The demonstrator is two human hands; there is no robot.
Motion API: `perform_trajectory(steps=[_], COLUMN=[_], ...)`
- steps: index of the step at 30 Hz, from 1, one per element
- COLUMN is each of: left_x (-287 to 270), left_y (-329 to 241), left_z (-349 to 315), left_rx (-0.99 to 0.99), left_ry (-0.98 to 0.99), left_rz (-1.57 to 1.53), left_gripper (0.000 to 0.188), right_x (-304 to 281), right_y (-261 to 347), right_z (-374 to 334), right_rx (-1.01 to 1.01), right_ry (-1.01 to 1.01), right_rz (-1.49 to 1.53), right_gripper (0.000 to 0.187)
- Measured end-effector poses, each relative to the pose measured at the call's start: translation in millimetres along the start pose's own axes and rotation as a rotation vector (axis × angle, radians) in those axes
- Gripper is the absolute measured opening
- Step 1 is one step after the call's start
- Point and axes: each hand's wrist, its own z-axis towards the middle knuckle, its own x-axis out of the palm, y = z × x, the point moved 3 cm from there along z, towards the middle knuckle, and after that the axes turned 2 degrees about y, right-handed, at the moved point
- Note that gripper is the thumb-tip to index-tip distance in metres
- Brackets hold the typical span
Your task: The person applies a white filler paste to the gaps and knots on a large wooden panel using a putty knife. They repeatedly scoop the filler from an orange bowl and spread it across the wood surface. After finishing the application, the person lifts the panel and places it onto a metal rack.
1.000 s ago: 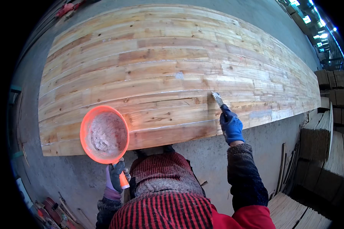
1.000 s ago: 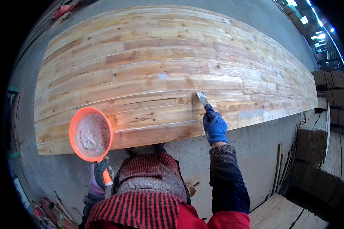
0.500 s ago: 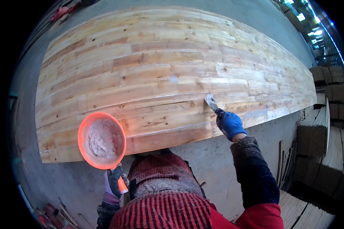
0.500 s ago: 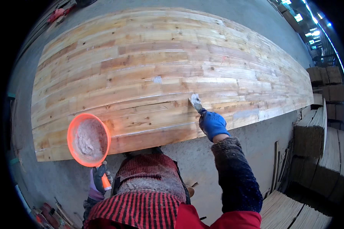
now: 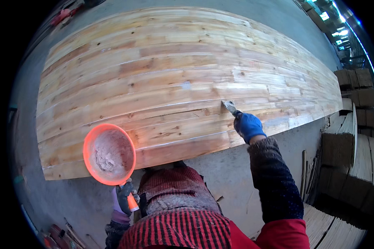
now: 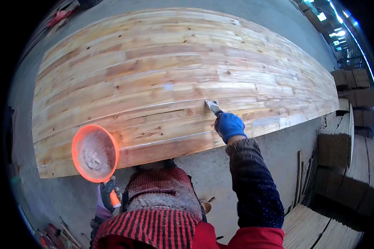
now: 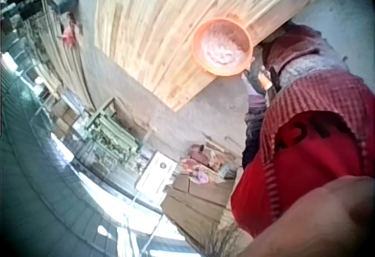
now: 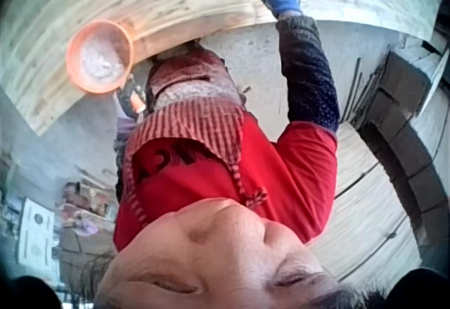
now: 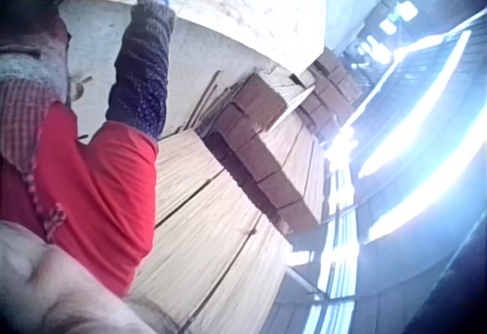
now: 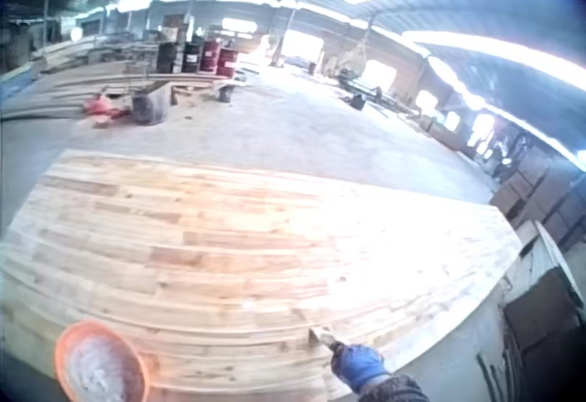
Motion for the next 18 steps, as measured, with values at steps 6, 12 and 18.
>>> perform_trajectory(steps=[6, 12, 18], left_x=[-7, -13, -18], left_y=[-1, 3, 8], left_z=[-2, 4, 2], left_rx=[0.001, -0.002, -0.038], left_ry=[0.036, 0.067, 0.053], left_rz=[-0.026, -0.056, -0.158], left_gripper=[0.028, 0.032, 0.028], right_x=[-21, 19, 28], right_y=[41, 106, 112], right_z=[-45, -50, -68], right_rx=[-0.134, -0.063, -0.172], right_ry=[0.017, -0.061, 0.066], right_rz=[0.096, 0.099, 0.028], right_gripper=[0.027, 0.032, 0.027])
